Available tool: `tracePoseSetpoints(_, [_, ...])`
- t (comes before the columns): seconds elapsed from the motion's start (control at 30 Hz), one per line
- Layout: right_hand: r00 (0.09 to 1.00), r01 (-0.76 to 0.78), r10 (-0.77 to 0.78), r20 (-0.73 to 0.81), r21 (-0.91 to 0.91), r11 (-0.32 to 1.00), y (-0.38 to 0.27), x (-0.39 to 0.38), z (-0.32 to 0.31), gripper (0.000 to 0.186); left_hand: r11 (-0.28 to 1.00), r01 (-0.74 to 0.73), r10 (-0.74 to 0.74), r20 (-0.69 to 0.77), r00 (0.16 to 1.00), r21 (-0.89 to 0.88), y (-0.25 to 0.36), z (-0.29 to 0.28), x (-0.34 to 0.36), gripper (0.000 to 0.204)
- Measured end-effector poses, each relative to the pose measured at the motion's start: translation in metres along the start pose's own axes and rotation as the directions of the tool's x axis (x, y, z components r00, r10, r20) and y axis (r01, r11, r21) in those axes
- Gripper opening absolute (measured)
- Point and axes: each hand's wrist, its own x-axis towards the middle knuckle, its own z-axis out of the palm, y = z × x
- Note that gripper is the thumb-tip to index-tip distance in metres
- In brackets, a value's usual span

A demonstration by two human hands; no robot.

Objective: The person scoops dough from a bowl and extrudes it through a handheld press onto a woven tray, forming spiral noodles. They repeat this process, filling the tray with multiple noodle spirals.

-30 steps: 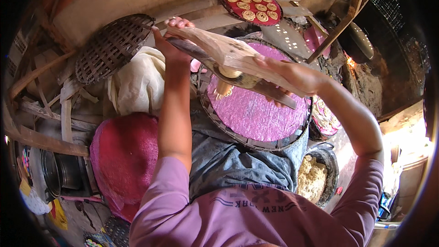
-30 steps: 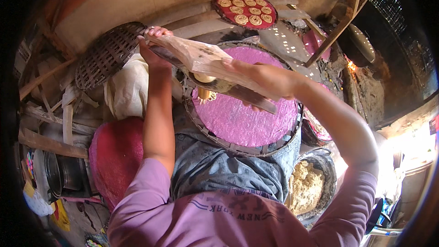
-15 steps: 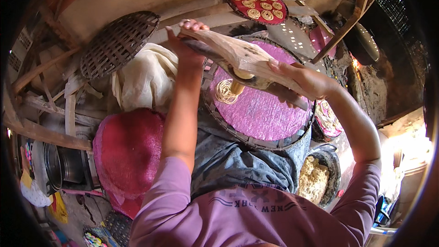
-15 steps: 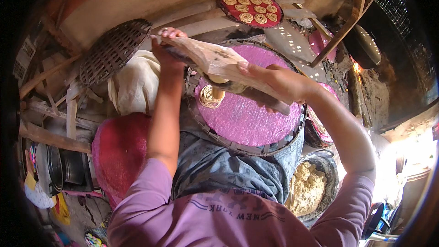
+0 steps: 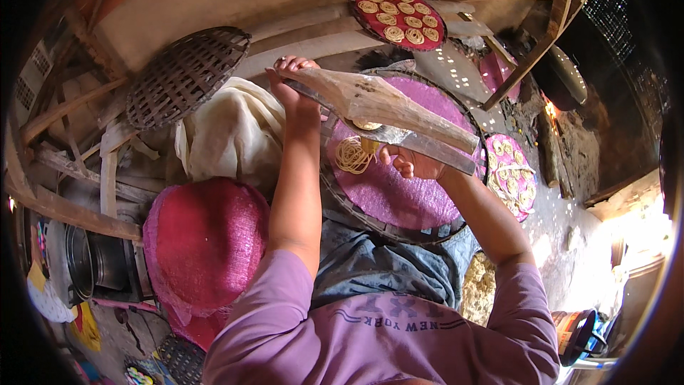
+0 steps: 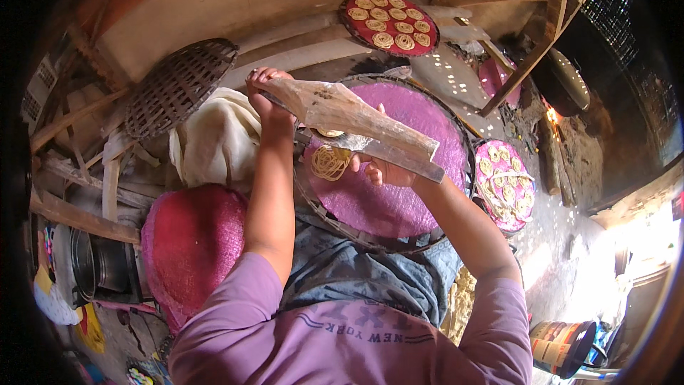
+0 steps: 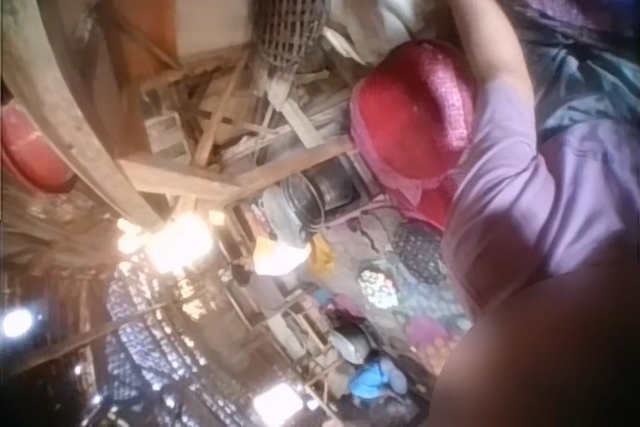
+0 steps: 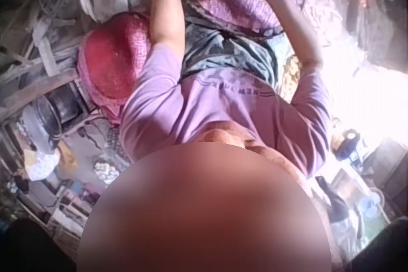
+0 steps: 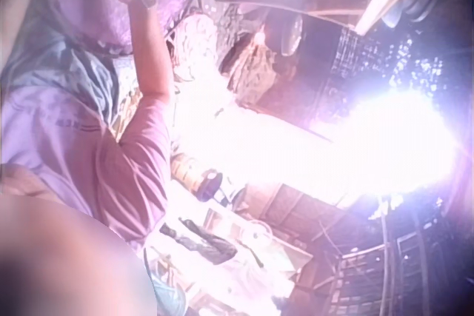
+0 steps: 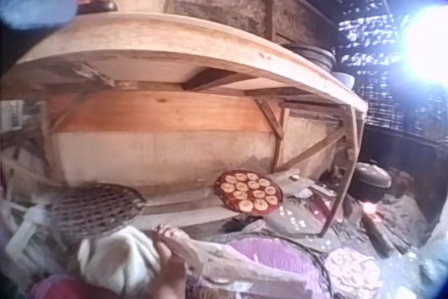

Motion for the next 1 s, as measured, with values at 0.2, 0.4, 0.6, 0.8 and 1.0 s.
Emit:
tracePoseSetpoints(0.2, [0.997, 0.039, -0.045, 0.059, 0.106, 0.994, -0.004, 0.006, -0.003, 0.065, 0.999, -0.008, 0.009, 0.042, 0.999, -0.034, 0.006, -0.005, 0.001, 0.043])
tracePoseSetpoints(0.4, [0.998, 0.057, -0.056, -0.029, 0.055, 0.997, -0.002, 0.010, 0.004, 0.061, 1.000, -0.012, 0.013, 0.044, 0.999, -0.014, 0.006, -0.003, 0.000, 0.043])
tracePoseSetpoints(0.6, [0.996, -0.084, 0.077, -0.042, -0.191, 0.978, -0.007, 0.011, -0.015, 0.047, 0.993, -0.076, 0.069, 0.083, 0.994, 0.085, 0.011, 0.024, 0.014, 0.037])
tracePoseSetpoints(0.8, [0.926, -0.085, -0.355, 0.131, -0.842, -0.533, -0.002, 0.036, -0.009, 0.041, 0.982, 0.006, -0.036, 0.155, 0.987, 0.191, 0.005, 0.077, 0.036, 0.035])
tracePoseSetpoints(1.0, [0.978, -0.020, -0.129, -0.161, -0.695, 0.719, -0.056, -0.018, 0.074, 0.091, 0.915, 0.079, -0.216, 0.316, 0.924, 0.395, 0.005, 0.098, 0.055, 0.044])
